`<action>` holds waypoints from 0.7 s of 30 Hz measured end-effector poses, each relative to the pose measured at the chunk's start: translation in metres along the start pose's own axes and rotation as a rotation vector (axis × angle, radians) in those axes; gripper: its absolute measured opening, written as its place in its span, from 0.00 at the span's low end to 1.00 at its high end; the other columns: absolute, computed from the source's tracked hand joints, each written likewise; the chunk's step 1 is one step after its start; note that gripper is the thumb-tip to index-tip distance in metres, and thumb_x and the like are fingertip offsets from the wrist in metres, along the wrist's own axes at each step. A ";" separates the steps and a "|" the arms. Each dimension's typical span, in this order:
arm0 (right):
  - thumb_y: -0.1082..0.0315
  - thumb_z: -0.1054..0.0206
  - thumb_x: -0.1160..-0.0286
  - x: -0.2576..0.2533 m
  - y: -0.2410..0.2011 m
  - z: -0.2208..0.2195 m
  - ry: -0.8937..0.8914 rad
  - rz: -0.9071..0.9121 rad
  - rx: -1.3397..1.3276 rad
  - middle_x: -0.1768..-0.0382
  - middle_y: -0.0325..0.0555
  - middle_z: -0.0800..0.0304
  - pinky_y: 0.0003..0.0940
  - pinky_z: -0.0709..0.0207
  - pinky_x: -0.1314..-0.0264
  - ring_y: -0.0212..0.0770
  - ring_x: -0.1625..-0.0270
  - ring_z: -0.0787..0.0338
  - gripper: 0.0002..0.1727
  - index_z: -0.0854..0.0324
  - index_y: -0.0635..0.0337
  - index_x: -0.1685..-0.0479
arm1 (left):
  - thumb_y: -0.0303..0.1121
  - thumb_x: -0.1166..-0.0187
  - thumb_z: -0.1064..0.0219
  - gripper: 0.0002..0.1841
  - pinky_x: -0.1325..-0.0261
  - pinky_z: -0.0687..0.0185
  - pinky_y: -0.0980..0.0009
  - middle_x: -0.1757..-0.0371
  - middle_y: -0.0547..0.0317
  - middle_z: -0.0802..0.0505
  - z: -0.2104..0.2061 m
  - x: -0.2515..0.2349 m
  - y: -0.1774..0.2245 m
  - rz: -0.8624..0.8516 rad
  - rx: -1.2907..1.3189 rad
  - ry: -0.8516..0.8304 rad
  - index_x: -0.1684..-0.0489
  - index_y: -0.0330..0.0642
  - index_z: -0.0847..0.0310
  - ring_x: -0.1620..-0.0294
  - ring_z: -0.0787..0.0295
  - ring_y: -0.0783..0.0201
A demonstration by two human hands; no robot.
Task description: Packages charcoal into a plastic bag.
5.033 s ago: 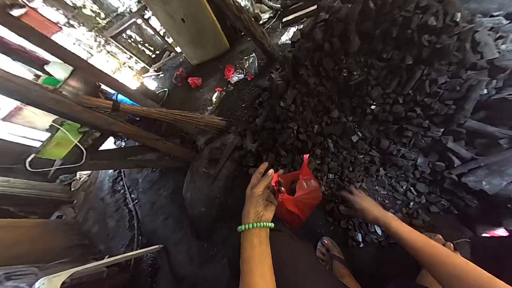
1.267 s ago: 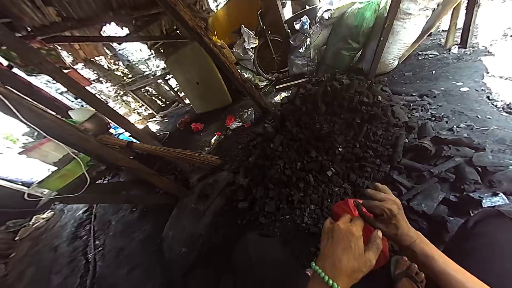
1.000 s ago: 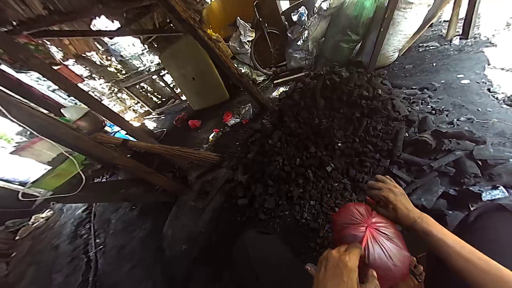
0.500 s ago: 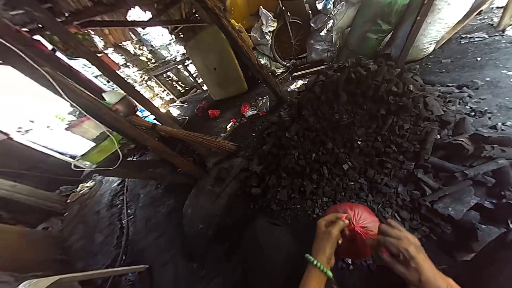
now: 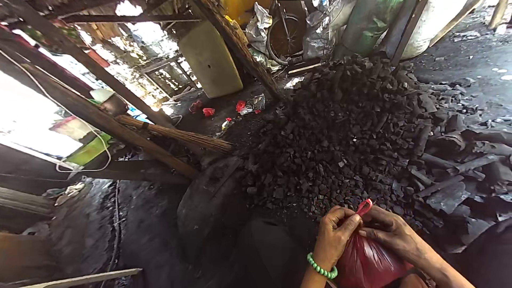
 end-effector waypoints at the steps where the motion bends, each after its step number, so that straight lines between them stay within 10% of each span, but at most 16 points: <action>1: 0.55 0.28 0.27 0.003 0.000 0.000 0.013 0.058 0.048 0.57 0.34 0.10 0.18 0.21 0.43 0.21 0.49 0.14 0.13 0.08 0.55 0.63 | 0.27 0.20 0.37 0.08 0.65 0.28 0.87 0.64 0.67 0.15 0.000 0.000 0.000 0.011 0.003 -0.012 0.65 0.34 0.12 0.69 0.24 0.84; 7: 0.59 0.37 0.15 0.018 0.001 -0.006 0.153 0.320 0.366 0.30 0.50 0.16 0.27 0.17 0.33 0.33 0.35 0.12 0.11 0.12 0.53 0.57 | 0.36 0.17 0.35 0.14 0.55 0.21 0.70 0.69 0.58 0.12 0.005 -0.009 -0.001 0.191 -0.440 -0.069 0.66 0.33 0.12 0.66 0.17 0.71; 11: 0.58 0.38 0.16 0.014 0.009 0.003 0.073 0.195 0.265 0.53 0.41 0.06 0.26 0.20 0.34 0.30 0.43 0.10 0.15 0.10 0.58 0.55 | 0.39 0.19 0.31 0.15 0.46 0.17 0.59 0.59 0.48 0.07 0.001 -0.004 -0.001 0.038 -0.563 -0.055 0.54 0.32 0.12 0.56 0.10 0.59; 14: 0.59 0.39 0.16 0.012 0.013 0.006 0.063 0.159 0.249 0.45 0.42 0.08 0.24 0.18 0.34 0.29 0.39 0.11 0.14 0.11 0.58 0.59 | 0.38 0.19 0.32 0.16 0.44 0.17 0.59 0.59 0.46 0.08 -0.006 -0.002 -0.003 -0.023 -0.576 -0.085 0.59 0.31 0.09 0.54 0.10 0.56; 21: 0.41 0.25 0.31 0.019 0.002 0.008 0.061 0.226 0.324 0.52 0.43 0.12 0.18 0.19 0.49 0.26 0.50 0.13 0.25 0.16 0.56 0.63 | 0.29 0.10 0.46 0.14 0.74 0.30 0.85 0.76 0.70 0.17 -0.016 0.007 -0.014 0.457 0.288 -0.117 0.65 0.37 0.16 0.80 0.28 0.82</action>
Point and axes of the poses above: each hand's wrist, its own x-axis away from the middle knuckle, its own z-axis out of the back of the hand, y = z × x, the point moved 4 cm from there along -x, towards the middle knuckle
